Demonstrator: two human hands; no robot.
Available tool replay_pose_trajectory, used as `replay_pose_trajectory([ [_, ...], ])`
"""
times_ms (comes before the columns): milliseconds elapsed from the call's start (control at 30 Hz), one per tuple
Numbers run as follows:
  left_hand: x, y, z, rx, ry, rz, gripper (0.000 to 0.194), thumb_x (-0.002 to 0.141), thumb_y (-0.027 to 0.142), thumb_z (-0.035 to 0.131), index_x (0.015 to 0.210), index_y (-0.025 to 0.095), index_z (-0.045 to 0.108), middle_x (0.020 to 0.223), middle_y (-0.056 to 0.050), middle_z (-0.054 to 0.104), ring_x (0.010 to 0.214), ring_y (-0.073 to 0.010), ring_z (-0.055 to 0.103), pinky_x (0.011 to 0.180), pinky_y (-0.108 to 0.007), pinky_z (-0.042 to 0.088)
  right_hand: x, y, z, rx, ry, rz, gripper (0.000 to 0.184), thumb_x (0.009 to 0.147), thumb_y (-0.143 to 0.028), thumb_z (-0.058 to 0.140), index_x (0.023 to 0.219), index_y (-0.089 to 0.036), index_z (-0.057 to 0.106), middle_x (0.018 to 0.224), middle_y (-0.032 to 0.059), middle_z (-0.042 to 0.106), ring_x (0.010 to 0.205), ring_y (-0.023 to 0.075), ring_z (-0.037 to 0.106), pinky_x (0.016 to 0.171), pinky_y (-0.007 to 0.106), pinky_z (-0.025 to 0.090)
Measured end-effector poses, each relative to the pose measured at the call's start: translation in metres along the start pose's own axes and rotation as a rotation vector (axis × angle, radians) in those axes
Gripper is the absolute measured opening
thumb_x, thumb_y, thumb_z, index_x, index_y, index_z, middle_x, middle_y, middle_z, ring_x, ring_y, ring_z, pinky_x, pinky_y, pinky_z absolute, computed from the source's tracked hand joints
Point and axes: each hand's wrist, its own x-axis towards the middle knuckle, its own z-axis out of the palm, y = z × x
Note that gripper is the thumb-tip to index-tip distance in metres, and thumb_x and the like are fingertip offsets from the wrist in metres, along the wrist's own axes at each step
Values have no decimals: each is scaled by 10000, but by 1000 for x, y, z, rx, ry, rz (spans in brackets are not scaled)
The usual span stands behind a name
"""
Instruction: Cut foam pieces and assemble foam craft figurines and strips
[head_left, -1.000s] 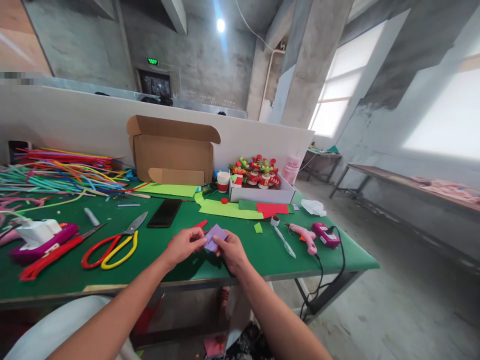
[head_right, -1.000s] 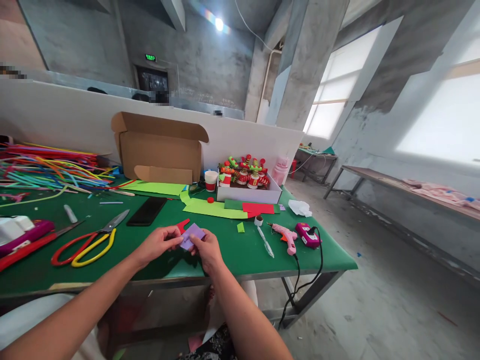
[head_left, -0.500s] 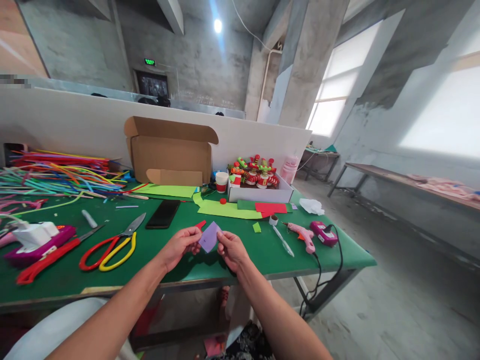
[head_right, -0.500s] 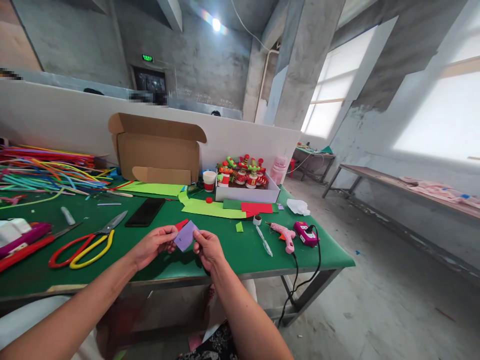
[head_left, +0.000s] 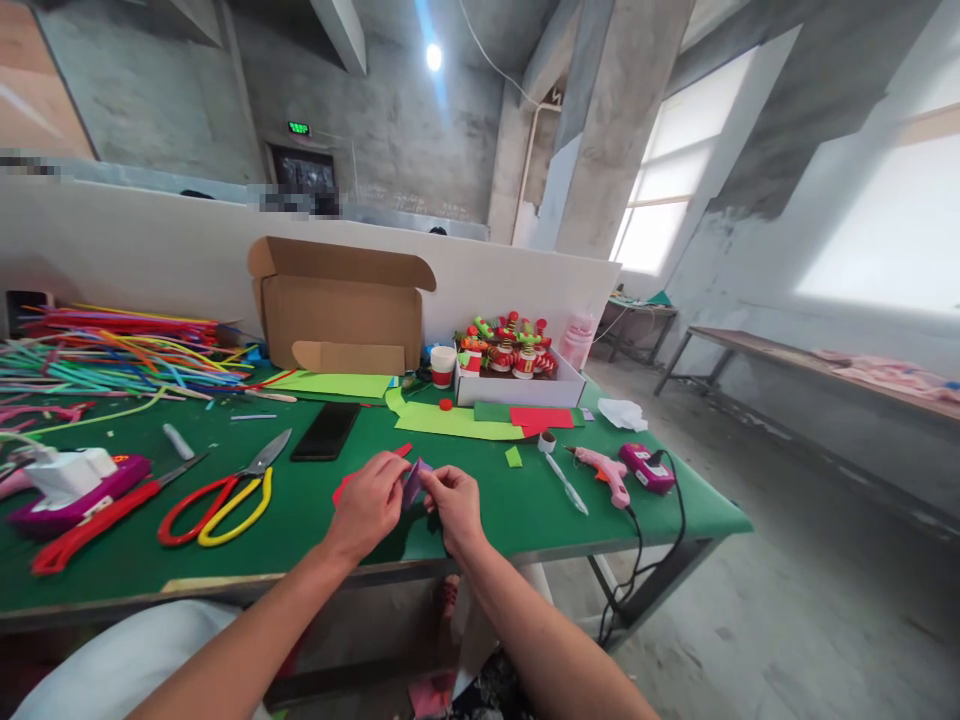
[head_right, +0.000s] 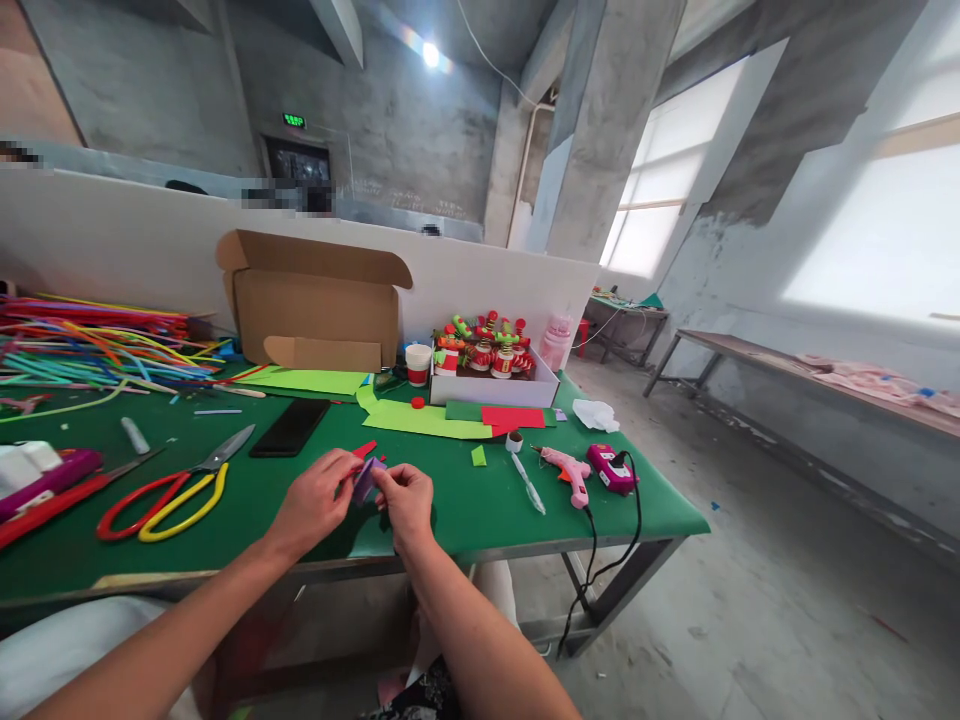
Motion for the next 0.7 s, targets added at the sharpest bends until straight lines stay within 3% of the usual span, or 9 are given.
replay_pose_trajectory([
  [67,-1,1,0,4,61,66,221,858,213,438,925,224,648,990,-111,680,963,-243,617,894,-373,486,0,0,1,-10,39,-13,366,618,-466,790,553,-210,537,446,-50,491,411,87,419,417,220,308],
  [133,-2,3,1,-60,39,78,206,864,240,443,903,228,645,957,-103,686,927,-234,630,875,-361,496,0,0,2,-14,62,-18,357,626,-460,785,556,-209,541,445,-49,494,410,87,420,418,220,313],
  [267,-4,6,10,-249,-95,-153,178,852,288,433,838,234,602,804,-63,678,743,-211,641,695,-327,518,0,-1,0,13,27,-1,352,609,-473,779,546,-198,567,435,-43,506,404,80,417,428,221,343],
  [400,-3,1,22,-470,-138,-352,226,803,364,496,929,217,612,895,-73,723,822,-232,682,770,-358,543,1,-1,-2,44,-21,4,336,619,-479,780,589,-182,625,475,-25,546,433,82,452,456,221,380],
  [567,-2,-7,30,-651,-143,-444,317,742,453,578,920,196,627,936,-93,739,896,-254,690,816,-387,554,2,3,-2,46,-43,3,351,625,-503,773,621,-177,644,494,-23,551,456,94,476,484,235,406],
  [700,0,-7,31,-689,-132,-487,370,722,533,609,866,193,637,817,-49,723,758,-214,666,700,-334,547,1,4,-1,24,-55,-16,339,638,-496,739,649,-181,617,511,-34,548,471,97,473,505,238,403],
])
